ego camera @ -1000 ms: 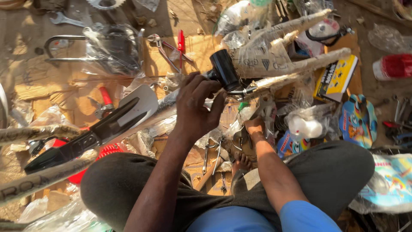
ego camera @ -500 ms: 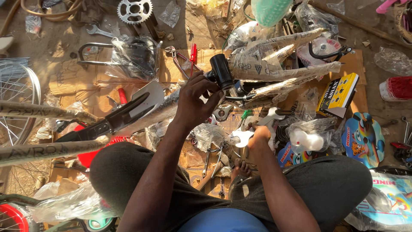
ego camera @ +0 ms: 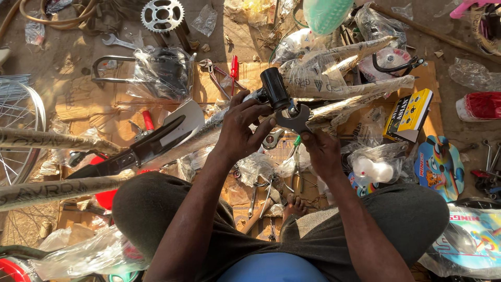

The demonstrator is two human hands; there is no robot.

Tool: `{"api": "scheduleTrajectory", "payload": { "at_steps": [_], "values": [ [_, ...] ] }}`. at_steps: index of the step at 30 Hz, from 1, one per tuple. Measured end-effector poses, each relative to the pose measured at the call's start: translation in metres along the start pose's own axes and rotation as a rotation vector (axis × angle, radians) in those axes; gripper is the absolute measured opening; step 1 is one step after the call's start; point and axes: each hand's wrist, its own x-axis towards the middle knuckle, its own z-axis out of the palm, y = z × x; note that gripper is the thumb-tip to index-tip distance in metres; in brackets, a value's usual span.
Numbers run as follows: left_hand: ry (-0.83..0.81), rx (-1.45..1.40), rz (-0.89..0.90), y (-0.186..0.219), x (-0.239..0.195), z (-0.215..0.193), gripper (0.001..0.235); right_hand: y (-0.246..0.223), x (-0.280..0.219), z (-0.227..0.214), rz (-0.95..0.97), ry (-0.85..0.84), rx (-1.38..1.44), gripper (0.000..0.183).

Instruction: The person is assembling a bicycle fork by attaching a black cylindrical headset cup to the fork's steerer tube. They use a wrench to tighten the component, repeatedly adjusting the tool and the part to secure it in place.

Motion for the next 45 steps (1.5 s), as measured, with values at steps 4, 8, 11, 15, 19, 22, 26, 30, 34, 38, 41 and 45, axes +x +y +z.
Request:
{"api": "scheduleTrajectory", "payload": {
  "at_steps": [4,8,11,15,19,22,26,30,34,38,41,45],
  "values": [
    [0.058,0.064,0.039,-0.008,-0.001,0.011,0.013,-0.005,0.022,0.001,-0.116,-0.034,-0.177,0.043],
    [0.080,0.106,0.052,-0.013,-0.001,0.016,0.010,0.009,0.033,0.006,-0.126,-0.062,-0.055,0.043],
    [0.074,0.120,0.049,-0.015,-0.002,0.019,0.011,0.015,0.035,0.010,-0.151,-0.058,-0.065,0.039],
    [0.087,0.132,0.076,-0.015,-0.003,0.019,0.011,0.012,0.041,0.009,-0.219,-0.030,-0.061,0.036],
    [0.078,0.142,0.056,-0.015,-0.003,0.020,0.011,0.010,0.042,0.003,-0.244,-0.056,-0.067,0.037],
    [0.071,0.147,0.049,-0.016,-0.004,0.020,0.011,0.013,0.042,0.002,-0.229,-0.079,-0.082,0.038],
    [0.068,0.136,0.043,-0.016,-0.004,0.020,0.012,0.018,0.042,0.004,-0.206,-0.091,-0.075,0.041],
    [0.047,0.124,0.018,-0.016,-0.003,0.019,0.011,0.022,0.040,0.009,-0.156,-0.084,-0.089,0.043],
    [0.073,0.131,0.047,-0.017,-0.004,0.019,0.012,0.028,0.043,0.008,-0.179,-0.097,0.004,0.044],
    [0.085,0.135,0.046,-0.017,-0.006,0.021,0.012,0.028,0.052,-0.002,-0.278,-0.084,-0.223,0.045],
    [0.102,0.143,0.047,-0.019,-0.005,0.024,0.010,0.006,0.073,-0.038,-0.397,-0.079,-0.562,0.046],
    [0.121,0.133,0.045,-0.021,-0.004,0.026,0.012,-0.079,0.087,-0.083,-0.616,-0.158,-1.007,0.050]
  ]
}}
